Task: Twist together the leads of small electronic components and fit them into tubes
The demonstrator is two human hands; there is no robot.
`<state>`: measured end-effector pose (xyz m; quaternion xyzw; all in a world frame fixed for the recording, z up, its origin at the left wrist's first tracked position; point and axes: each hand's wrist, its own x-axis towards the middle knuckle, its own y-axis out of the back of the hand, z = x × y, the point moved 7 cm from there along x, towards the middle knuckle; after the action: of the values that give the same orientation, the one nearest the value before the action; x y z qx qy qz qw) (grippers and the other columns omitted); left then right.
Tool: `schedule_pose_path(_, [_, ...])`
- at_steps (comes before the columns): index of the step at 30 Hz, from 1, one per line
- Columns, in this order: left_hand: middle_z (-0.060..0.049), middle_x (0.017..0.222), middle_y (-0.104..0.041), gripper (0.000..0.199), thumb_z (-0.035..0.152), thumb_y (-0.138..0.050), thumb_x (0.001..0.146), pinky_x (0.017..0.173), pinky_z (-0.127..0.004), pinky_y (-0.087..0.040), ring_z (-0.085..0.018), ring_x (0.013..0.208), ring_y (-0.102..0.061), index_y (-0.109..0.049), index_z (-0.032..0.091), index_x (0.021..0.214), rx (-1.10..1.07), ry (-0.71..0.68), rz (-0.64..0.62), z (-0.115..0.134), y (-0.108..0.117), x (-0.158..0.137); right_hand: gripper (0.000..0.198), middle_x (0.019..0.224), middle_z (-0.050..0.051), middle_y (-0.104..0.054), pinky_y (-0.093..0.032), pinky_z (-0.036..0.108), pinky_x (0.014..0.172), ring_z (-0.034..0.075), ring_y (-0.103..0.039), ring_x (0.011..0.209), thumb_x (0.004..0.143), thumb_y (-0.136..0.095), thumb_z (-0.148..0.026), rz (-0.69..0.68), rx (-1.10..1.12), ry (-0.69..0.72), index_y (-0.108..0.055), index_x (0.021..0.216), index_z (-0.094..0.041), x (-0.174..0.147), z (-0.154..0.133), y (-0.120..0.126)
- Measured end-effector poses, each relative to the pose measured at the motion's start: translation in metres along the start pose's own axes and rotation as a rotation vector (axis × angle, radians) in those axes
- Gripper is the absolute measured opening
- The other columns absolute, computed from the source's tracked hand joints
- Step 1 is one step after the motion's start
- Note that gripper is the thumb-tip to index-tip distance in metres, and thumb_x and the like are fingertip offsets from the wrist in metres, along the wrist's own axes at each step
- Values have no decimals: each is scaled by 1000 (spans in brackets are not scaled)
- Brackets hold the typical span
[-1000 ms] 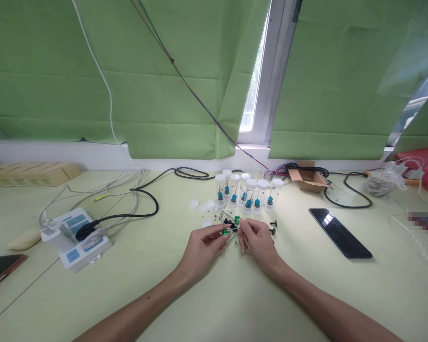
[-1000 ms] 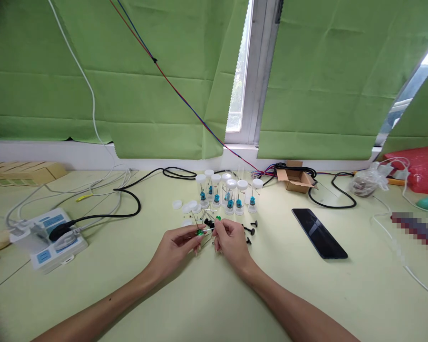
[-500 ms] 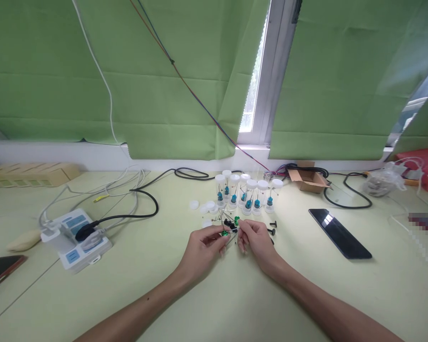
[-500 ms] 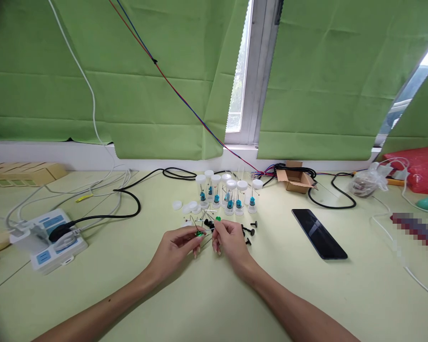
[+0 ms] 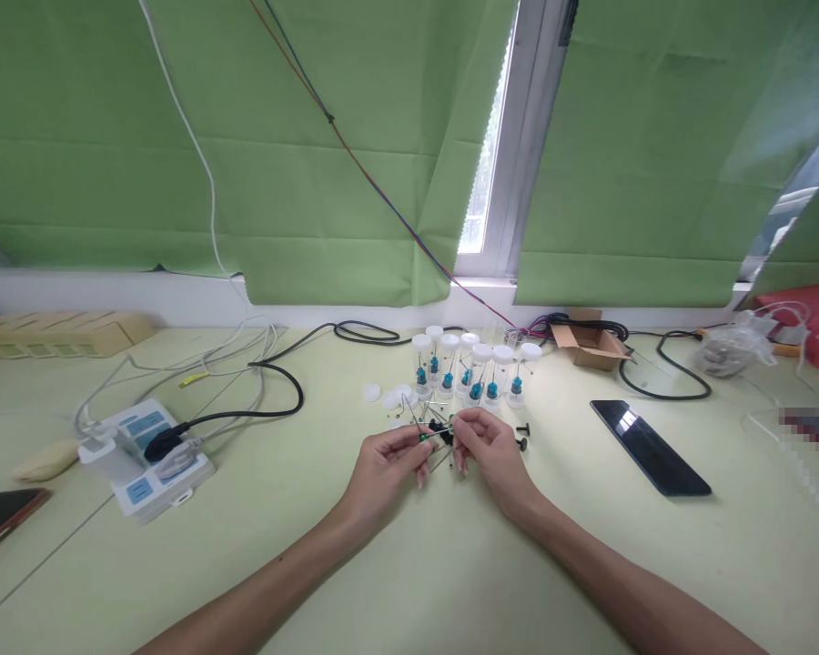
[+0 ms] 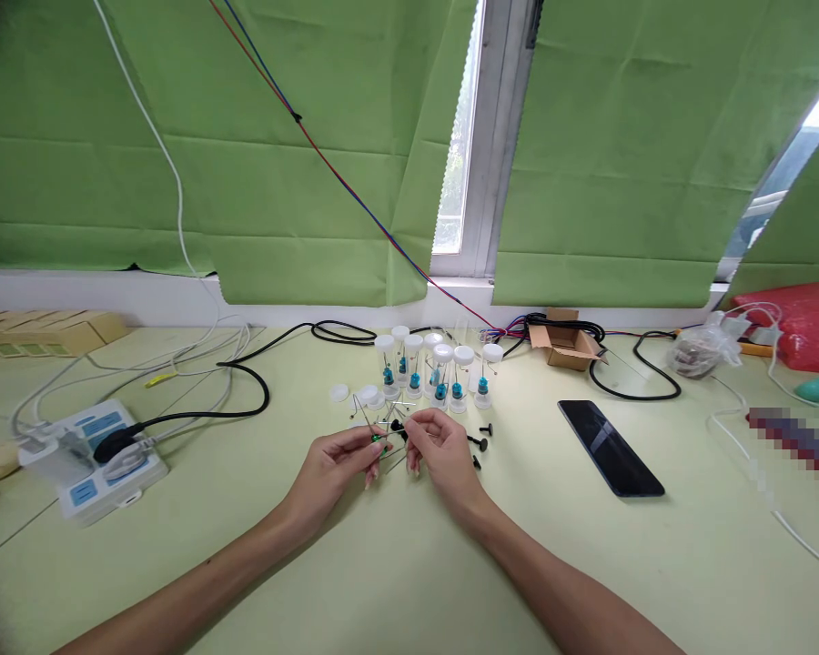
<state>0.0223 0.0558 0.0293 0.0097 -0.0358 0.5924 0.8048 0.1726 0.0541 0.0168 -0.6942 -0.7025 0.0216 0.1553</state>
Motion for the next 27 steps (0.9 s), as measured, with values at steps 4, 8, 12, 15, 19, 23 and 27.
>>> schedule_pose_path(4, [-1, 60, -60, 25, 35, -71, 78, 59, -29, -44, -13, 55, -52, -71, 14, 92, -15, 27, 1, -4, 2, 1, 30, 64, -2, -59, -44, 24, 45, 11, -54, 47, 80, -70, -45, 10, -43, 52, -60, 85, -17, 0, -6, 1])
schedule_pose_path(8, [0, 60, -61, 24, 35, -72, 77, 59, -27, -44, -12, 55, -52, -71, 15, 91, -36, 38, -10, -5, 1, 1, 28, 62, -3, -58, -44, 24, 45, 10, -54, 47, 81, -70, -43, 25, -74, 87, -60, 81, -18, -1, -9, 1])
schedule_pose_path(12, [-1, 59, -61, 27, 35, -73, 76, 58, -28, -45, -13, 54, -52, -71, 14, 92, -19, 35, -10, -5, 0, 1, 27, 60, -4, -57, -43, 23, 44, 9, -53, 45, 81, -71, -42, 30, -76, 100, -59, 78, -17, -1, -10, 1])
schedule_pose_path(15, [-1, 58, -60, 28, 36, -72, 76, 59, -28, -44, -13, 54, -52, -71, 13, 93, 21, 34, -16, -5, -1, 1, 27, 59, -4, -56, -41, 23, 44, 9, -52, 44, 81, -70, -41, 32, -79, 98, -58, 77, -17, -1, -10, 2])
schedule_pose_path(19, [0, 58, -60, 28, 37, -69, 79, 60, -28, -44, -13, 54, -51, -70, 14, 94, 69, 20, -25, -3, -2, 0, 27, 58, -4, -56, -40, 23, 43, 9, -52, 43, 83, -69, -40, 34, -89, 88, -58, 75, -17, -1, -10, 2])
schedule_pose_path(23, [0, 58, -60, 27, 36, -69, 79, 59, -28, -43, -13, 54, -51, -70, 14, 94, 101, 17, -12, -2, -2, 0, 29, 56, -4, -56, -39, 22, 42, 9, -51, 42, 82, -69, -42, 42, -94, 74, -56, 72, -17, -1, -9, 2])
schedule_pose_path(27, [0, 57, -59, 26, 35, -68, 79, 59, -27, -43, -13, 55, -51, -70, 14, 93, 130, 7, 5, 0, -2, -2, 33, 53, -4, -56, -38, 21, 39, 8, -49, 39, 82, -69, -43, 58, -106, 42, -54, 68, -17, -2, -7, 4])
